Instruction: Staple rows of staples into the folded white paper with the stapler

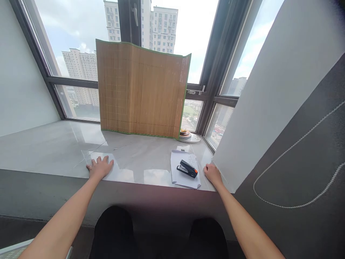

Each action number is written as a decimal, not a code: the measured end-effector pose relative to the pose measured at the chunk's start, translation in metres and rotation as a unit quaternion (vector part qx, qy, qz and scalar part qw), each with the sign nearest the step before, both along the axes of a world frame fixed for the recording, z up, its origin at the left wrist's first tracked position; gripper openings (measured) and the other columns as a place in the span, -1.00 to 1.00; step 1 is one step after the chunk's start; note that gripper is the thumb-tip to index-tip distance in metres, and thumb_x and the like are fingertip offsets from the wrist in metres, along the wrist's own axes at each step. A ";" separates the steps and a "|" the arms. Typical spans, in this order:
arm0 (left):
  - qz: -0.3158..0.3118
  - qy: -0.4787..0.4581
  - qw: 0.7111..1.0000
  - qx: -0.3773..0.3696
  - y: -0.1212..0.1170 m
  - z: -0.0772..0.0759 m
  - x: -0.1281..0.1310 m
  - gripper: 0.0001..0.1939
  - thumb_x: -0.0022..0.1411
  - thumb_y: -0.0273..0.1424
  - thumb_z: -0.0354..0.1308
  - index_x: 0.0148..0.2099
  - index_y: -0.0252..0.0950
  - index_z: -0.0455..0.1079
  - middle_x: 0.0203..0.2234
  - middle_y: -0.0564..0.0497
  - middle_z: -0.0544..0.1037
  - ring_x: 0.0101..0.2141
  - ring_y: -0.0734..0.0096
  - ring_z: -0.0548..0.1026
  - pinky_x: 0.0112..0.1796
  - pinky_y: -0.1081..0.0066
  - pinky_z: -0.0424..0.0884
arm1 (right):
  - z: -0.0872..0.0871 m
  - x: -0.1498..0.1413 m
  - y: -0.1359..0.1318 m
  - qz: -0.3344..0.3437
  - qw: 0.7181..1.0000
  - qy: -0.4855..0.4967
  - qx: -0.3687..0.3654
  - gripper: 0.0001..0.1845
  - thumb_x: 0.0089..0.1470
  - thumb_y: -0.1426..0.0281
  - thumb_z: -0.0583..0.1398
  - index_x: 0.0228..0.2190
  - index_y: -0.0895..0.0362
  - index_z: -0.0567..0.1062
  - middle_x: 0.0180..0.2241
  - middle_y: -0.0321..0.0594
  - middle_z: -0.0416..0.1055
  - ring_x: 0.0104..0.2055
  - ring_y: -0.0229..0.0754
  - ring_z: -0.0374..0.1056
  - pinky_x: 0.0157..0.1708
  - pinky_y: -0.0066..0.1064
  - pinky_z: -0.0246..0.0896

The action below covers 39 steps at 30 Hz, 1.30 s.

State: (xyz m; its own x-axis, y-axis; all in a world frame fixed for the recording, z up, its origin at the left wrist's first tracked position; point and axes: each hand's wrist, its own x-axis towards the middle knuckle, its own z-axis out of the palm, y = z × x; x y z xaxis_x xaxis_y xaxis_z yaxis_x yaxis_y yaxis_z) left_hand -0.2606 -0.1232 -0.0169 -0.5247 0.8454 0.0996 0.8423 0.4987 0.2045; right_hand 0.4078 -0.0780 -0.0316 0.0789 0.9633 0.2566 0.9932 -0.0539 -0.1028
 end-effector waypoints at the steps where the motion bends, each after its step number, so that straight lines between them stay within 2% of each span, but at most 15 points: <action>1: 0.000 0.001 1.000 0.000 0.000 0.000 0.000 -0.21 0.41 0.06 -0.17 0.52 -0.21 0.17 0.49 -0.37 0.06 0.42 -0.57 0.00 0.28 -0.46 -0.09 | 0.000 0.000 0.000 0.000 1.000 -0.001 0.000 -0.61 0.38 0.38 0.02 -0.29 0.15 0.62 -0.23 -0.03 0.54 -0.16 -0.07 0.46 -0.19 -0.36 0.14; 9: 0.001 0.002 1.000 0.002 -0.002 0.003 0.005 -0.22 0.41 0.04 -0.17 0.51 -0.22 0.20 0.48 -0.37 0.10 0.41 -0.55 0.02 0.28 -0.45 -0.09 | 0.000 0.001 0.004 -0.013 1.000 0.016 -0.021 -0.62 0.35 0.35 0.02 -0.27 0.15 0.64 -0.17 0.02 0.57 -0.13 -0.03 0.49 -0.21 -0.34 0.18; 13: 0.003 -0.001 1.000 0.008 -0.002 0.001 0.004 -0.22 0.41 0.04 -0.17 0.51 -0.22 0.19 0.49 -0.37 0.06 0.42 -0.54 0.00 0.28 -0.45 -0.10 | 0.008 -0.006 0.020 -0.034 0.998 0.023 -0.043 -0.62 0.31 0.35 0.05 -0.32 0.15 0.65 -0.25 0.04 0.58 -0.20 0.01 0.51 -0.25 -0.31 0.23; 15: 0.003 -0.003 1.000 0.005 -0.001 -0.001 0.004 -0.22 0.42 0.04 -0.18 0.52 -0.22 0.18 0.50 -0.35 0.05 0.43 -0.53 -0.01 0.29 -0.45 -0.11 | 0.014 -0.019 0.032 -0.036 0.998 0.023 -0.038 -0.60 0.33 0.34 0.02 -0.28 0.15 0.65 -0.22 0.05 0.58 -0.18 0.03 0.50 -0.23 -0.29 0.26; 17: 0.002 -0.003 1.000 0.006 -0.001 -0.003 0.003 -0.23 0.43 0.03 -0.18 0.52 -0.22 0.18 0.50 -0.34 0.05 0.43 -0.51 -0.02 0.29 -0.44 -0.12 | 0.020 -0.037 0.046 0.000 1.000 0.020 -0.007 -0.57 0.38 0.30 -0.01 -0.13 0.14 0.64 -0.06 0.06 0.56 -0.03 0.04 0.48 -0.11 -0.27 0.30; 20: 0.004 -0.004 1.000 0.018 -0.001 -0.005 0.004 -0.24 0.44 0.02 -0.17 0.52 -0.23 0.19 0.51 -0.34 0.05 0.44 -0.49 -0.03 0.30 -0.42 -0.11 | 0.024 -0.063 0.068 0.163 0.986 0.003 0.025 -0.56 0.38 0.24 0.04 0.16 0.04 0.50 0.28 -0.01 0.35 0.27 0.05 0.31 0.20 -0.17 0.23; 22: 0.006 -0.003 1.000 0.026 -0.003 -0.005 0.006 -0.25 0.44 0.01 -0.16 0.51 -0.23 0.20 0.50 -0.35 0.07 0.44 -0.49 -0.03 0.30 -0.42 -0.11 | 0.020 -0.074 0.082 0.255 0.967 -0.009 -0.005 -0.46 0.36 0.20 0.09 0.31 -0.02 0.36 0.45 -0.08 0.13 0.43 0.07 0.14 0.34 -0.07 0.11; 23: 0.006 -0.001 1.000 0.029 -0.003 -0.006 0.006 -0.26 0.45 0.00 -0.16 0.51 -0.23 0.21 0.49 -0.36 0.08 0.44 -0.50 -0.02 0.30 -0.42 -0.10 | 0.017 -0.078 0.089 0.269 0.963 -0.012 -0.029 -0.40 0.37 0.17 0.09 0.36 -0.02 0.29 0.50 -0.10 0.02 0.49 0.07 0.03 0.39 -0.05 0.05; 25: 0.003 0.003 0.999 0.031 -0.005 -0.006 0.008 -0.28 0.46 -0.01 -0.16 0.50 -0.24 0.22 0.49 -0.36 0.10 0.44 -0.52 -0.01 0.30 -0.43 -0.10 | 0.008 -0.082 0.103 0.255 0.964 -0.013 -0.076 -0.33 0.40 0.13 0.03 0.43 0.05 0.17 0.54 -0.06 -0.10 0.56 0.05 -0.13 0.45 -0.04 -0.06; 28: -0.004 0.007 0.999 0.038 -0.008 -0.008 0.011 -0.29 0.47 -0.03 -0.17 0.50 -0.26 0.22 0.48 -0.37 0.11 0.43 -0.54 -0.01 0.30 -0.43 -0.10 | -0.004 -0.095 0.122 0.229 0.964 -0.022 -0.131 -0.30 0.45 0.12 -0.06 0.46 0.14 0.09 0.54 0.01 -0.14 0.58 0.03 -0.21 0.50 0.00 -0.19; 30: -0.003 0.008 0.999 0.048 -0.008 -0.009 0.013 -0.29 0.47 -0.03 -0.16 0.50 -0.27 0.23 0.48 -0.38 0.11 0.44 -0.54 -0.01 0.30 -0.44 -0.12 | -0.007 -0.117 0.131 0.227 0.963 -0.030 -0.144 -0.31 0.46 0.12 -0.08 0.47 0.13 0.09 0.55 0.00 -0.15 0.59 0.03 -0.22 0.50 0.04 -0.22; 32: 0.000 0.004 0.998 0.056 -0.009 -0.008 0.013 -0.29 0.47 -0.04 -0.13 0.49 -0.28 0.23 0.48 -0.40 0.12 0.44 -0.53 -0.03 0.30 -0.45 -0.15 | -0.008 -0.154 0.137 0.235 0.962 -0.030 -0.135 -0.31 0.46 0.11 -0.10 0.47 0.13 0.09 0.55 0.01 -0.16 0.59 0.05 -0.23 0.50 0.08 -0.24; 35: -0.002 -0.004 0.999 0.044 -0.010 -0.006 0.014 -0.29 0.48 -0.04 -0.15 0.49 -0.29 0.23 0.48 -0.39 0.10 0.45 -0.53 -0.04 0.31 -0.45 -0.15 | -0.005 -0.231 0.140 0.263 0.956 -0.016 -0.126 -0.30 0.47 0.10 -0.11 0.47 0.14 0.07 0.55 0.03 -0.16 0.58 0.07 -0.22 0.49 0.12 -0.27; 39: 0.008 0.010 1.000 0.014 -0.011 -0.003 0.016 -0.31 0.51 -0.06 -0.23 0.52 -0.23 0.17 0.50 -0.33 0.08 0.45 -0.47 -0.03 0.33 -0.41 -0.10 | 0.003 -0.341 0.139 0.288 0.949 0.010 -0.130 -0.25 0.46 0.07 -0.12 0.49 0.20 0.00 0.55 0.03 -0.22 0.59 0.02 -0.30 0.51 0.04 -0.38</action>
